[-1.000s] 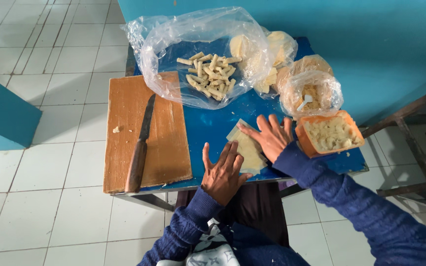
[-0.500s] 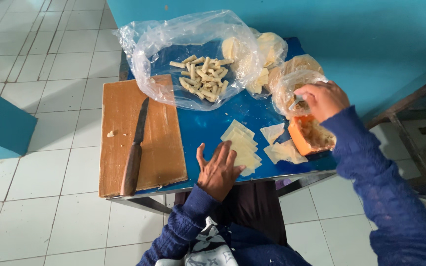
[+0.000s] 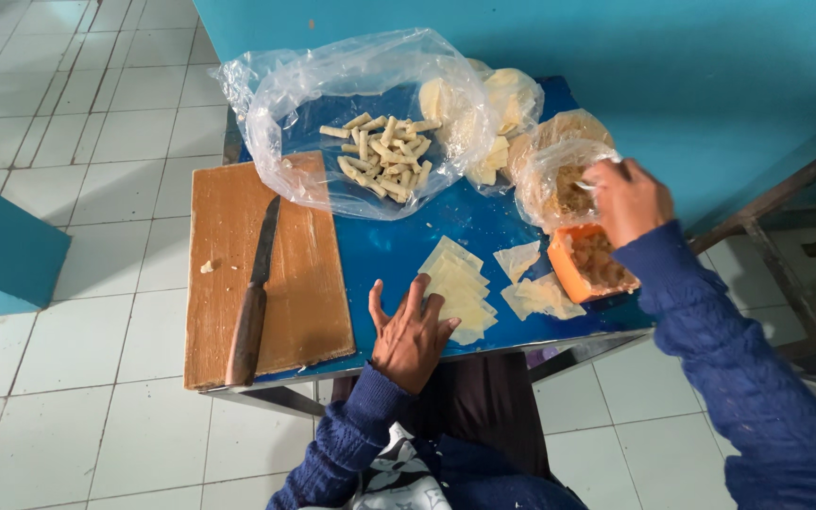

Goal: The person sits at a small table and assembles stuffed pastries. They spoon filling from an orange container onto square dough wrappers, fold each wrapper over the filling into a triangular parcel, and set the folded pastries on the table with previously finished ones.

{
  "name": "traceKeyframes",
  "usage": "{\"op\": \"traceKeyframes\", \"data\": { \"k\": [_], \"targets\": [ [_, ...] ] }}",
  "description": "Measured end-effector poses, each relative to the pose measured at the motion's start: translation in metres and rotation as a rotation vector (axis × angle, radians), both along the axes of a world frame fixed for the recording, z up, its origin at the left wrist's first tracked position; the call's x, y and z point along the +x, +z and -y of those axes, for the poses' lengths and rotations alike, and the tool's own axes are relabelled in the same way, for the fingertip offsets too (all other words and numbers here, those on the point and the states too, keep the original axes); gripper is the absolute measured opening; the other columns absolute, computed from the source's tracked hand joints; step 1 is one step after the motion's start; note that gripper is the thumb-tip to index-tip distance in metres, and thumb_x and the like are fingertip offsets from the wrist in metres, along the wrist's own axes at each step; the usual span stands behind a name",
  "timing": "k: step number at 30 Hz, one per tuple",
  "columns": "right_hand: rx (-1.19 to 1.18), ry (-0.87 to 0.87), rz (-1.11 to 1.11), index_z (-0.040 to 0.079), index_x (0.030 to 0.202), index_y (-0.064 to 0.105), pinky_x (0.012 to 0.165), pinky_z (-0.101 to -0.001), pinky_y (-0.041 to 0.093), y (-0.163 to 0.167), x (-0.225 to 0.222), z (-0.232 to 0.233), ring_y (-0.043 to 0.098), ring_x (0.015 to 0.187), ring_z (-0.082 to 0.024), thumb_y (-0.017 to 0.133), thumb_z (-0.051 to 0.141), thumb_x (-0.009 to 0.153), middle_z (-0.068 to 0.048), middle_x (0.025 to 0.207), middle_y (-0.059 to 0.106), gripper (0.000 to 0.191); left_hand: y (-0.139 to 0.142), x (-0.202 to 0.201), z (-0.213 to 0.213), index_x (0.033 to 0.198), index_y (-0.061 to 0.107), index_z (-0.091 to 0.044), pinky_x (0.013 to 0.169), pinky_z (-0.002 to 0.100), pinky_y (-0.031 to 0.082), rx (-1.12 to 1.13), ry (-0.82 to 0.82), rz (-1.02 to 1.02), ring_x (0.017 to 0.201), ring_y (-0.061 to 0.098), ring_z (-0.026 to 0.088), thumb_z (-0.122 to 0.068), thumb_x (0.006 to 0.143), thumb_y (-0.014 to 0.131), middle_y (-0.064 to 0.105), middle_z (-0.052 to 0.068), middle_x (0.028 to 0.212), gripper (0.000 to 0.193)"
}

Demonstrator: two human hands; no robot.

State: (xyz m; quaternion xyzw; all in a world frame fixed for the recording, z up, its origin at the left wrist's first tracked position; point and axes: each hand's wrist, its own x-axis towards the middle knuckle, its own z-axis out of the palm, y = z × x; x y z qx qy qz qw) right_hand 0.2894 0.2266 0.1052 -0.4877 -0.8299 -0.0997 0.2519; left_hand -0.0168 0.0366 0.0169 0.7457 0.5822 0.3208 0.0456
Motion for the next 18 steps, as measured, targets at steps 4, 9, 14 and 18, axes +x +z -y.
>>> {"op": "traceKeyframes", "data": {
  "k": [4,9,14,18],
  "targets": [
    [0.19,-0.154,0.264,0.009,0.105,0.071,0.086,-0.0438,0.053,0.002,0.025,0.001,0.065,0.095,-0.031,0.066,0.012,0.101,-0.012,0.095,0.066,0.007,0.0,0.002,0.0,0.112,0.066,-0.007,0.115,0.066,0.01,0.009,0.05,0.007,0.119,0.058,0.025,-0.027,0.096,0.064,0.05,0.016,0.136,0.026],
    [0.143,-0.12,0.139,0.01,0.099,0.074,0.085,-0.046,0.052,0.003,0.037,0.01,0.064,0.09,-0.032,0.068,0.012,0.1,-0.011,0.089,0.066,0.006,0.004,0.001,0.005,0.109,0.068,-0.011,0.111,0.057,0.019,0.103,0.096,0.013,0.125,0.053,0.027,-0.021,0.094,0.066,0.051,0.014,0.132,0.018],
    [0.112,-0.023,0.058,0.01,0.099,0.075,0.083,-0.0447,0.053,-0.006,0.04,0.018,0.066,0.087,-0.032,0.069,0.008,0.095,-0.01,0.089,0.07,0.007,0.013,0.003,0.011,0.109,0.065,-0.011,0.102,0.054,0.026,0.147,0.119,0.025,0.113,0.056,0.026,-0.02,0.09,0.069,0.054,0.013,0.123,0.022],
    [-0.109,-0.164,-0.173,0.009,0.104,0.079,0.067,-0.0405,0.053,-0.006,0.049,0.016,0.068,0.072,-0.028,0.074,0.014,0.097,-0.012,0.088,0.073,0.01,0.016,0.005,0.015,0.104,0.061,-0.008,0.092,0.046,0.035,0.11,0.227,0.057,0.098,0.054,0.027,-0.027,0.089,0.073,0.055,0.008,0.104,0.027]
  ]
}}
